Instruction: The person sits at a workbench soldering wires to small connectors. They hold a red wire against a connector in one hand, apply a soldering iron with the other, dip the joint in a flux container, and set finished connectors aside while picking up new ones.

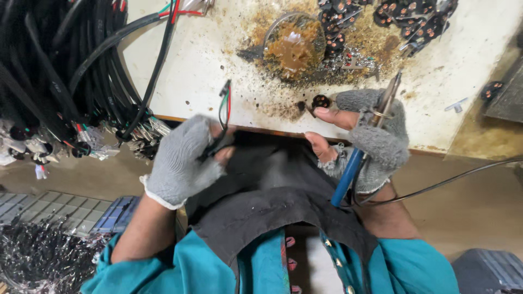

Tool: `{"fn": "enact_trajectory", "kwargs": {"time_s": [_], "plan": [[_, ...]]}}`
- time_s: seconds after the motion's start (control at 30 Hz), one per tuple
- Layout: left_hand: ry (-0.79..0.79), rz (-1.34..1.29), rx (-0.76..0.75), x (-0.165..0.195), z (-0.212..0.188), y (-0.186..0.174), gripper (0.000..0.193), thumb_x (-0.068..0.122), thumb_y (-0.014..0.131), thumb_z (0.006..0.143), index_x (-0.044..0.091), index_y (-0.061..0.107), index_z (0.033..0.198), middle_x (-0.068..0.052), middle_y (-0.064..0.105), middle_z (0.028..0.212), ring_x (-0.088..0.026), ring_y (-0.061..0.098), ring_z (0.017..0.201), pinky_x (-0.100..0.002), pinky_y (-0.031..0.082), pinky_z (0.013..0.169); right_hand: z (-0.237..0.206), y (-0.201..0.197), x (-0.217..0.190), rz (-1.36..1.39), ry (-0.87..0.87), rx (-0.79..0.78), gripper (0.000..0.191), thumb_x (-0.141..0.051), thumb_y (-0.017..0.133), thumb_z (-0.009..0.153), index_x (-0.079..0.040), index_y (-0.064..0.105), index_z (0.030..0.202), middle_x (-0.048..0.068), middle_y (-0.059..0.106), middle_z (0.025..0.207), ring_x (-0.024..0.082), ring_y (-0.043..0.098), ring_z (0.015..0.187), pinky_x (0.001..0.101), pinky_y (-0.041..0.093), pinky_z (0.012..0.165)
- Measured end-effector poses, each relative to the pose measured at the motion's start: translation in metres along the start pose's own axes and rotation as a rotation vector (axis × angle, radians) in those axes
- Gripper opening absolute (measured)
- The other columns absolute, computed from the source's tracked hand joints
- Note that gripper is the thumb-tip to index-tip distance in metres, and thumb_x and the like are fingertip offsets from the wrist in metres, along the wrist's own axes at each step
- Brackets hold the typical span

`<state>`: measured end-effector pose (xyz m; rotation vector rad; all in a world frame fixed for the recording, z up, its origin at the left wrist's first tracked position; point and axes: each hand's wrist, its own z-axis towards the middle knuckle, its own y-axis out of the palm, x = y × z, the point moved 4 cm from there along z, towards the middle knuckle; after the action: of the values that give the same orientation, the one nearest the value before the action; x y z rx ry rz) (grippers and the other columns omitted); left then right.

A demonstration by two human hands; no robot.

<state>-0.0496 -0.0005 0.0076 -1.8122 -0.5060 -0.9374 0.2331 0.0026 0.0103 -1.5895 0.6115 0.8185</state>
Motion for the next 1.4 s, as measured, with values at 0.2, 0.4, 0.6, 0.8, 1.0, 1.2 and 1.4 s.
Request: {"fn": "enact_trajectory", "kwargs": {"time_s": [0.2, 0.4, 0.6, 0.8, 1.0, 1.2, 1.4], "plan": [[0.023, 0.021, -0.036, 0.022, 0.007, -0.008, 0.026, 0.011, 0.074, 0.087, 0.009, 0.076, 0.113, -0.010, 0.059, 0.078, -0.029, 0.063, 0.071, -0.039, 0.050, 0.064, 0.012, -0.009, -0.014, 0.072, -0.119, 0.127, 0.022, -0.010, 0.084, 0.096, -0.007, 0.076, 0.116, 0.011, 0.072, 0.103, 0.025, 0.069, 0.100, 0.0348, 0.056, 0.090], [0.338, 0.588, 0.244, 0.092, 0.081, -0.053, 0.028, 0.019, 0.074, 0.098, 0.012, 0.070, 0.125, -0.007, 0.063, 0.099, -0.028, 0.064, 0.086, -0.041, 0.049, 0.069, 0.013, -0.006, -0.012, 0.106, -0.155, 0.147, 0.014, -0.010, 0.081, 0.098, -0.005, 0.076, 0.110, 0.009, 0.071, 0.099, 0.023, 0.070, 0.085, 0.0322, 0.054, 0.079], [0.596, 0.248, 0.189, 0.119, 0.093, -0.029, 0.041, 0.032, 0.086, 0.086, 0.012, 0.074, 0.119, -0.006, 0.070, 0.105, -0.025, 0.065, 0.076, -0.039, 0.049, 0.061, 0.027, 0.005, -0.003, 0.288, -0.087, 0.116, 0.017, -0.007, 0.075, 0.090, 0.000, 0.069, 0.105, 0.009, 0.071, 0.094, 0.021, 0.070, 0.077, 0.0278, 0.053, 0.072], [0.095, 0.593, 0.400, 0.064, 0.071, -0.061, 0.014, 0.021, 0.079, 0.093, 0.012, 0.072, 0.102, -0.002, 0.069, 0.105, -0.022, 0.067, 0.087, -0.035, 0.053, 0.075, 0.012, 0.017, 0.013, 0.784, 0.668, 0.087, 0.022, 0.000, 0.076, 0.078, 0.006, 0.069, 0.098, 0.008, 0.068, 0.078, 0.017, 0.063, 0.066, 0.0291, 0.052, 0.062], [-0.089, 0.805, 0.311, 0.002, 0.048, -0.071, 0.024, 0.032, 0.086, 0.094, 0.011, 0.074, 0.099, -0.012, 0.067, 0.096, -0.032, 0.068, 0.086, -0.042, 0.051, 0.072, 0.027, 0.007, -0.030, -0.223, -0.412, 0.145, 0.021, 0.001, 0.080, 0.077, -0.005, 0.063, 0.089, 0.016, 0.074, 0.093, 0.037, 0.068, 0.089, 0.0456, 0.052, 0.075], [0.131, 0.366, 0.370, 0.010, 0.035, -0.082, 0.018, 0.023, 0.065, 0.110, 0.005, 0.069, 0.110, -0.012, 0.068, 0.102, -0.029, 0.068, 0.087, -0.039, 0.054, 0.077, 0.014, 0.023, 0.012, 1.019, 0.770, 0.207, 0.036, -0.010, 0.082, 0.076, -0.008, 0.068, 0.110, 0.008, 0.079, 0.101, 0.024, 0.070, 0.084, 0.0406, 0.060, 0.075], [0.067, -0.219, -0.333, 0.046, 0.045, -0.024, 0.021, 0.019, 0.057, 0.089, 0.003, 0.065, 0.101, -0.011, 0.060, 0.081, -0.027, 0.063, 0.065, -0.038, 0.052, 0.062, -0.014, 0.009, 0.003, 0.216, 0.031, 0.019, 0.029, -0.014, 0.080, 0.095, 0.000, 0.069, 0.118, 0.009, 0.072, 0.113, 0.022, 0.068, 0.102, 0.0341, 0.056, 0.092]]}}
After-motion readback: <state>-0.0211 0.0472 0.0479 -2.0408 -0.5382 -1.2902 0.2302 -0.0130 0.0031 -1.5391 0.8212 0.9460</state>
